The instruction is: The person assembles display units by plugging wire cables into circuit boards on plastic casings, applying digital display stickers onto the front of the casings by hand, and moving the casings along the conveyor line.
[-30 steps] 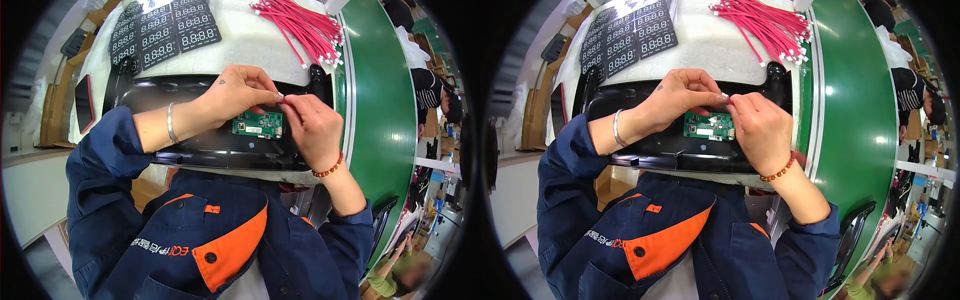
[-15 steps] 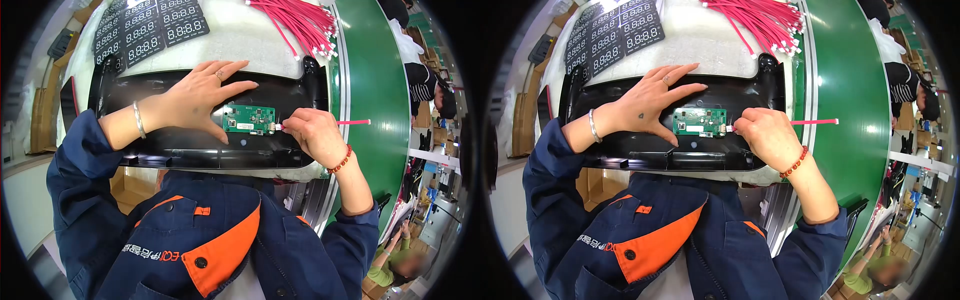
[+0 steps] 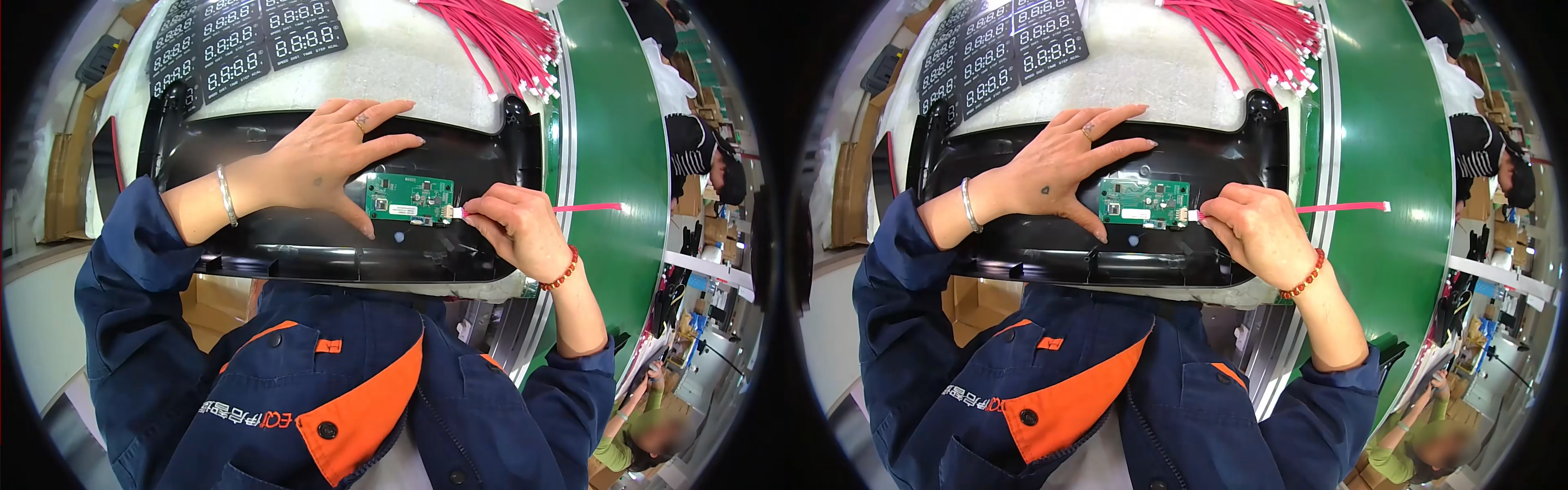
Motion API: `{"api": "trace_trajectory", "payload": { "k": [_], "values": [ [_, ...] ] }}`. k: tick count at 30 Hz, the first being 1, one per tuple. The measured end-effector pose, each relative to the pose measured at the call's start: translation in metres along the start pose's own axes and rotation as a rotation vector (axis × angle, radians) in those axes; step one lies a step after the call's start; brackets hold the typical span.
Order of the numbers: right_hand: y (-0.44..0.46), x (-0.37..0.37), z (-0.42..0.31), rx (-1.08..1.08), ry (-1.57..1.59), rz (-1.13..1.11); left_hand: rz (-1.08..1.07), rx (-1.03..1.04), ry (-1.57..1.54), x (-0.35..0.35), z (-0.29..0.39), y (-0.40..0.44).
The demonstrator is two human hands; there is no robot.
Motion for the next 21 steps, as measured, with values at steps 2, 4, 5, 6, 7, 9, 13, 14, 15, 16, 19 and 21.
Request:
{"api": "trace_trajectory", "payload": {
  "k": [2,4,5,6,7,9,13,14,15,16,19,21],
  "values": [
    [0.001,0.000,0.001,0.008,0.009,0.002,0.008,0.004,0.001,0.001,0.000,0.000],
    [0.002,0.001,0.002,-0.010,0.016,-0.002,0.009,0.002,0.002,0.000,0.001,0.000],
    [0.002,0.002,0.002,-0.019,0.019,-0.002,0.010,0.002,0.006,0.000,0.001,0.000],
    [0.001,0.002,0.003,-0.017,0.021,-0.004,0.011,0.001,0.008,0.000,0.002,0.000],
    [0.001,0.002,0.004,-0.001,0.045,-0.010,0.011,0.001,0.007,0.000,0.002,0.000],
    [0.000,0.002,0.006,0.028,0.093,-0.021,0.014,0.004,0.002,0.000,0.002,-0.001],
    [0.004,0.004,0.006,-0.019,0.085,-0.034,0.023,0.010,0.023,0.001,0.002,-0.001],
    [0.005,0.005,0.006,-0.016,0.086,-0.033,0.025,0.016,0.037,0.001,0.003,-0.001],
    [0.007,0.006,0.006,-0.024,0.092,-0.052,0.024,0.018,0.037,0.002,0.004,-0.001],
    [0.010,0.005,0.006,-0.033,0.097,-0.071,0.028,0.021,0.035,0.003,0.003,0.000],
    [0.009,0.005,0.006,-0.031,0.093,-0.100,0.038,0.028,0.041,0.002,0.003,-0.001],
    [0.007,0.004,0.006,-0.003,0.080,-0.124,0.029,0.031,-0.002,0.000,0.003,-0.002]
  ]
}}
Point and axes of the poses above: each hand's wrist, its own y-axis towards the middle knuckle, its own x-axis out of the palm, z = x × y, the point moved 4 cm from there along y, towards the middle knuckle, and after that the axes turned 8 degrees about y, right-handed, at the moved point
